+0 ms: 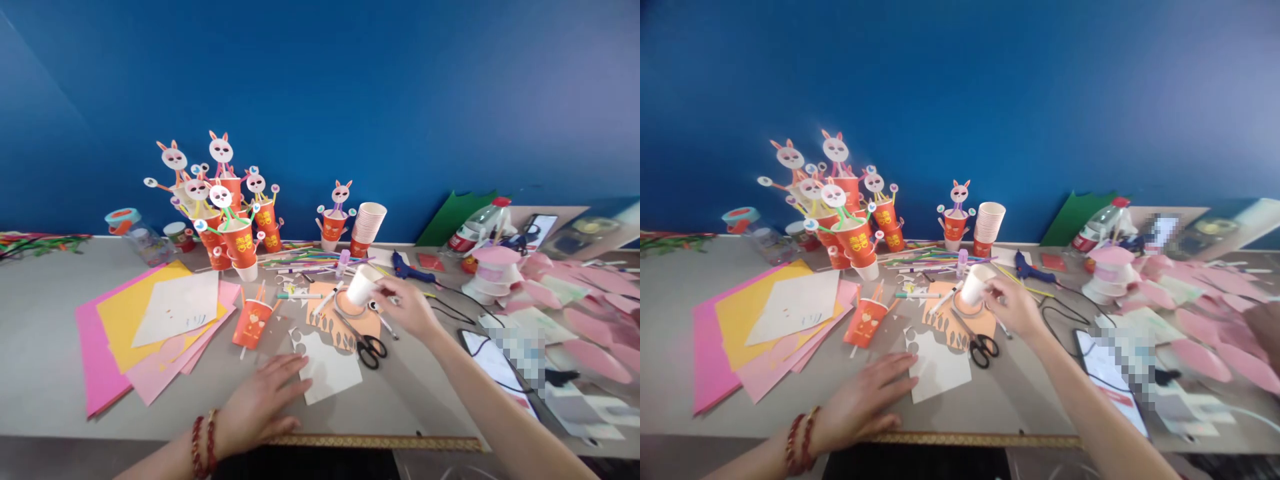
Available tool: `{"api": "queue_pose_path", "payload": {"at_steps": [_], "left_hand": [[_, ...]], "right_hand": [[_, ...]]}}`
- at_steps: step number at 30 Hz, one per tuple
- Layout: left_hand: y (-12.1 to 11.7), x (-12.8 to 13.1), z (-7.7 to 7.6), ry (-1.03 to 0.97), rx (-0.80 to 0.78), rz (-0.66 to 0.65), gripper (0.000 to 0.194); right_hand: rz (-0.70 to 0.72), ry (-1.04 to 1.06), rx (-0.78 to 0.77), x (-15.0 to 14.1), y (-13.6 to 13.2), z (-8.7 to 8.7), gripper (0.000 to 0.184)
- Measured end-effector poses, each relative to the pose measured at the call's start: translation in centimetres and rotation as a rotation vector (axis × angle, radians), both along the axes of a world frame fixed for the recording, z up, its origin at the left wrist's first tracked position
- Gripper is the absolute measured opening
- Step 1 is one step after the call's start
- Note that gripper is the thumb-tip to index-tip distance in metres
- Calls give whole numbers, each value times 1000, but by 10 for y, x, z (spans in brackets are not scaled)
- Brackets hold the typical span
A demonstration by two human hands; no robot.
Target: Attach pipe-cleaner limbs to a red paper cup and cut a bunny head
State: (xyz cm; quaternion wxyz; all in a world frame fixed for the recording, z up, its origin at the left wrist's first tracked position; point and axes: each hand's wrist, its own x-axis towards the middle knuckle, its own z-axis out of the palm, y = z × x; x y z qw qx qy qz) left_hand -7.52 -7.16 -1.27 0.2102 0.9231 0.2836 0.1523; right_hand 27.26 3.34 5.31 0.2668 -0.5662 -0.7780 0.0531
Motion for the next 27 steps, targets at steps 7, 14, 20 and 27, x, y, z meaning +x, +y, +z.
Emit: {"api": "queue_pose_path", "payload": {"at_steps": [7,14,20,27], "left_hand": [[24,30,12,-531,-373,363,77],[47,42,8,-505,-393,403,77],[52,42,-3,-670,-426,473,66],[41,43,0,-399,-195,373,69]], "right_hand": [[510,132,-103,-76,-53,-9,15],[515,230,-47,-79,-61,-16,33],[407,220,-22,-66,-78,-37,10],[367,334,38,-56,-89,-66,6]]}}
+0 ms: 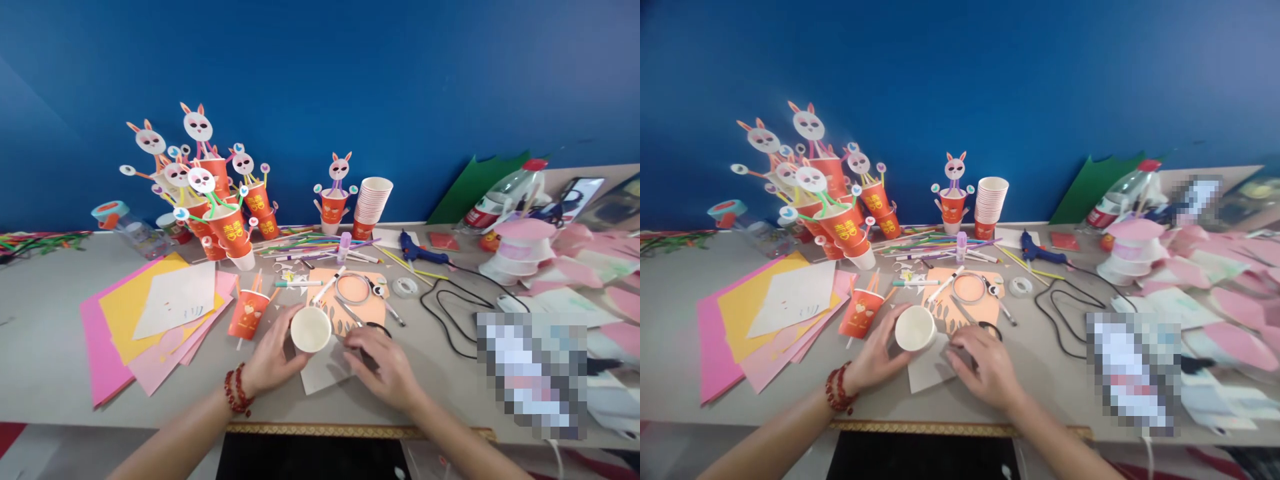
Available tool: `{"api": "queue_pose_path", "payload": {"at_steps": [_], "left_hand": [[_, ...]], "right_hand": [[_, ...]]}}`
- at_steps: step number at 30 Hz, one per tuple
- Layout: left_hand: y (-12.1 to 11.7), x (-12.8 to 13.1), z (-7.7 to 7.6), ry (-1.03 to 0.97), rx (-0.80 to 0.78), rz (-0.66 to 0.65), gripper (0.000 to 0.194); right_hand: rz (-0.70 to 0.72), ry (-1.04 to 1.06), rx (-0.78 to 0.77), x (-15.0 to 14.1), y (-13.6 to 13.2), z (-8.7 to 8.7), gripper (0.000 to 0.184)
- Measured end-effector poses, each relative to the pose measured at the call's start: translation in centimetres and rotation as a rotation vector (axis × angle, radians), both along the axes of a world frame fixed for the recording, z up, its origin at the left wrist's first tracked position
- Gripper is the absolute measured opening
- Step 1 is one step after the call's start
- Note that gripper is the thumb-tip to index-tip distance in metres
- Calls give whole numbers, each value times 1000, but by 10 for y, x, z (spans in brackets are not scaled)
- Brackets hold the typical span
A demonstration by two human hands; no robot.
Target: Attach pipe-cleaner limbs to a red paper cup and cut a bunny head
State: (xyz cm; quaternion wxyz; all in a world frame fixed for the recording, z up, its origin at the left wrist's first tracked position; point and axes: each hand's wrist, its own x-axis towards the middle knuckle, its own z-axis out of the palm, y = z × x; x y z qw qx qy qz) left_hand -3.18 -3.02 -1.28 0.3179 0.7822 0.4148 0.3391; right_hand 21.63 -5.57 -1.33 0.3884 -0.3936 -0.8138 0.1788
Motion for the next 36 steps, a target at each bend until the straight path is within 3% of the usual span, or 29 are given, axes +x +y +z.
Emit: {"api": "queue_pose_path", "payload": {"at_steps": [3,8,13,16,25,36], "left_hand": [[-1,2,1,91,45,-48,72],[-3,-1,7,124,64,-104,73],[-9,-10,16,163,24,-10,72],[-9,-8,17,205,26,-40,71],[-8,-3,0,225,58,-96,74],[-9,-17,-13,339,55,-36,76]], "right_hand": [[-58,30,-15,3,5,-5,7],[31,-75,-44,-2,6,-8,11],[72,-146,-1,-5,5,-11,13],[90,-168,-3,-5,6,-12,14],[102,-147,3,-4,6,-8,14],[60,-156,-28,-2,6,-5,18]]}}
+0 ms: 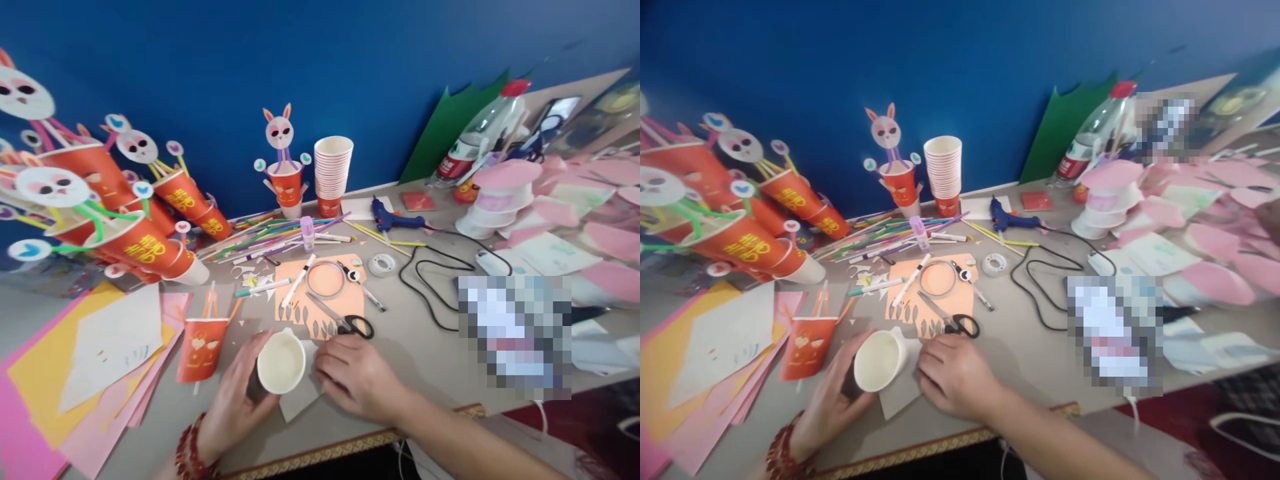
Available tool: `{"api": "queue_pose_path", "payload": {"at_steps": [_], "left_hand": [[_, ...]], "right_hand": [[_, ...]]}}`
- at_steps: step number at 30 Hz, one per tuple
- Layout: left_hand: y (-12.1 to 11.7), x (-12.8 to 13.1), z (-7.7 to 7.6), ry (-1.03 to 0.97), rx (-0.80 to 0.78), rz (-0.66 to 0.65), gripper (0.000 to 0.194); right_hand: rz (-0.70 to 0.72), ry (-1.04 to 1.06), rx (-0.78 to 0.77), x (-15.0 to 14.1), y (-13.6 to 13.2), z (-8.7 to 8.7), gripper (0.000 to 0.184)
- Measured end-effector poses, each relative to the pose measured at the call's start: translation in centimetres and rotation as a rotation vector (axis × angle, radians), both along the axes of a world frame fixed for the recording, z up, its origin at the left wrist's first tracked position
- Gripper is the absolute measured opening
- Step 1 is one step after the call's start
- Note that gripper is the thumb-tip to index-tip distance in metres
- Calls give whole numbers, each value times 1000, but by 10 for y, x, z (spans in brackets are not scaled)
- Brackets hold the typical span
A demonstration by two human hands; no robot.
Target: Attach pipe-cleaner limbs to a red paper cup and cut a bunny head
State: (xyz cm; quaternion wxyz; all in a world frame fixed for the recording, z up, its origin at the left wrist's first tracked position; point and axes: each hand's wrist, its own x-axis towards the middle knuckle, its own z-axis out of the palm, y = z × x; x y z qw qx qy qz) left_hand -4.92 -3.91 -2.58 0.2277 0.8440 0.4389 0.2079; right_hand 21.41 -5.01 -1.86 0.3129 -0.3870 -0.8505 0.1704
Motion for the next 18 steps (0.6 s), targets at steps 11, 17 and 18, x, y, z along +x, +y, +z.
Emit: {"api": "queue_pose_path", "payload": {"at_steps": [11,17,18], "left_hand": [[-1,-1,-1,36,31,15,73],[3,2,1,50,67,11,71],[3,2,1,48,71,-1,71]], "right_hand": [[19,-69,-43,5,-3,-3,18],[16,-84,-64,6,-2,-3,21],[18,-83,-68,6,-2,-3,21]]}}
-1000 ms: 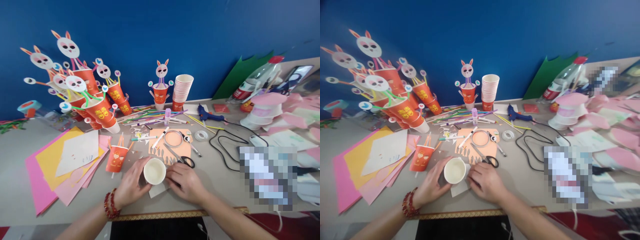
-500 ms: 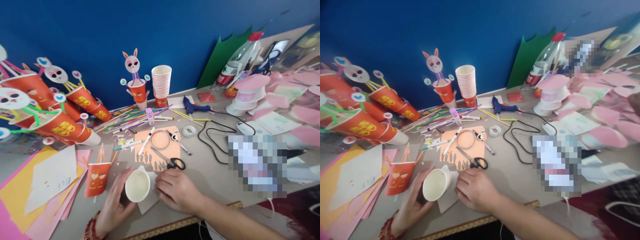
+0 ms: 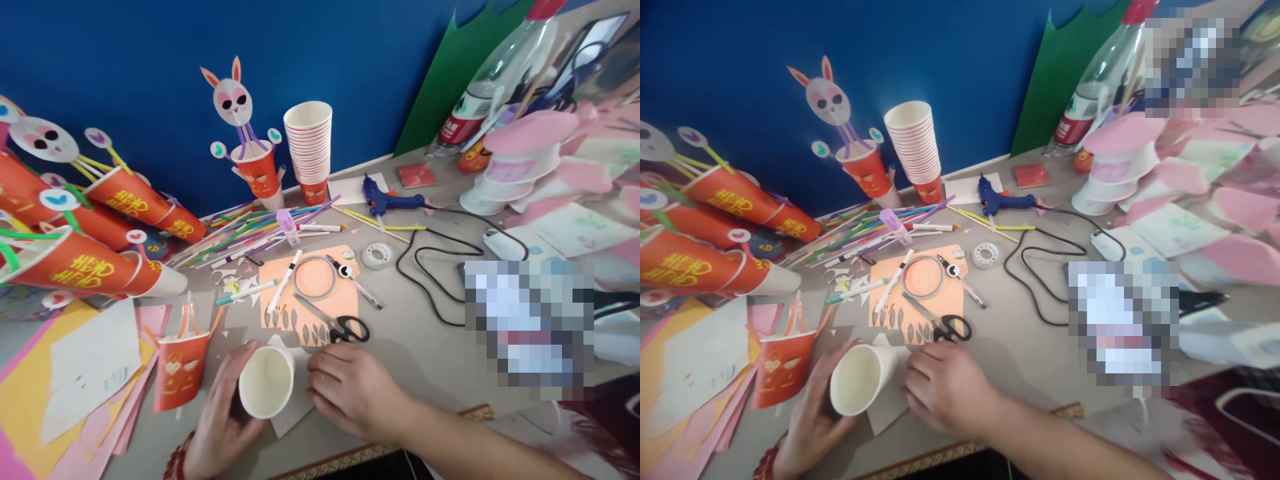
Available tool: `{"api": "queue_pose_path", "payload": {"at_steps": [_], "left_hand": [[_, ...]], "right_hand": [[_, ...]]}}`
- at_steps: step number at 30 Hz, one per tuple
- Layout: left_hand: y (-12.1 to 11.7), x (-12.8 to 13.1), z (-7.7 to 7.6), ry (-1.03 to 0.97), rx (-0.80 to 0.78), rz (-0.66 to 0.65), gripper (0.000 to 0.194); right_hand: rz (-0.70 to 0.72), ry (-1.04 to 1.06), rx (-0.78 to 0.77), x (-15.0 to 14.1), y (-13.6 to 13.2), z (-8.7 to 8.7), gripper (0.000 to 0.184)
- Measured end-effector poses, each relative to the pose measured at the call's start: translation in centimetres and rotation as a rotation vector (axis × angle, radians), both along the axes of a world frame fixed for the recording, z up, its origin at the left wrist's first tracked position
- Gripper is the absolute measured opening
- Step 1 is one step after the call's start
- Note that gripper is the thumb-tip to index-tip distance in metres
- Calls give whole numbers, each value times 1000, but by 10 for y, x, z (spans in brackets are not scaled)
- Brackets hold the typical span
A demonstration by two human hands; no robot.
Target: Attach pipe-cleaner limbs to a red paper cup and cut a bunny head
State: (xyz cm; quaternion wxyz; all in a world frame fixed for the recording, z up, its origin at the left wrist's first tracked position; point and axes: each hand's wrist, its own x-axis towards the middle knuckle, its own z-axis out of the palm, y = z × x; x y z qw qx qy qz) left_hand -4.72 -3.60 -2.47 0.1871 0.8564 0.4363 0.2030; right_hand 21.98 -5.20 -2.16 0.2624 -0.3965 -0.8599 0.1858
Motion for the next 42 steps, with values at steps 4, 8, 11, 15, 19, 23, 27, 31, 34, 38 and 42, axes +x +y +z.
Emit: {"api": "queue_pose_path", "payload": {"at_steps": [4,8,11,15,19,23,27,31,34,38,42], "left_hand": [[-1,-2,-2,5,13,-22,71],[-1,-2,-2,2,7,-27,73],[1,1,0,-20,-20,-38,73],[4,7,3,-58,-50,-52,74],[6,11,4,-90,-97,-51,76],[8,14,6,-140,-66,-60,79],[11,17,10,-150,-24,-77,77],[12,17,11,-177,-7,-71,72],[11,16,11,-201,-18,-66,71],[9,16,8,-226,-37,-58,74],[9,16,6,-247,-30,-70,74]], "right_hand": [[-3,15,-11,0,1,0,21],[-15,38,7,0,1,-1,21],[-16,60,13,1,1,-2,18],[-27,117,41,2,0,-1,11],[-90,173,123,5,0,2,20],[-123,180,176,7,1,2,39],[-120,190,193,5,-1,6,49],[-93,135,120,-5,-2,17,52],[-92,72,18,-15,0,24,56],[-79,-4,-14,-24,2,25,66],[-91,-74,-19,-28,3,20,73]]}}
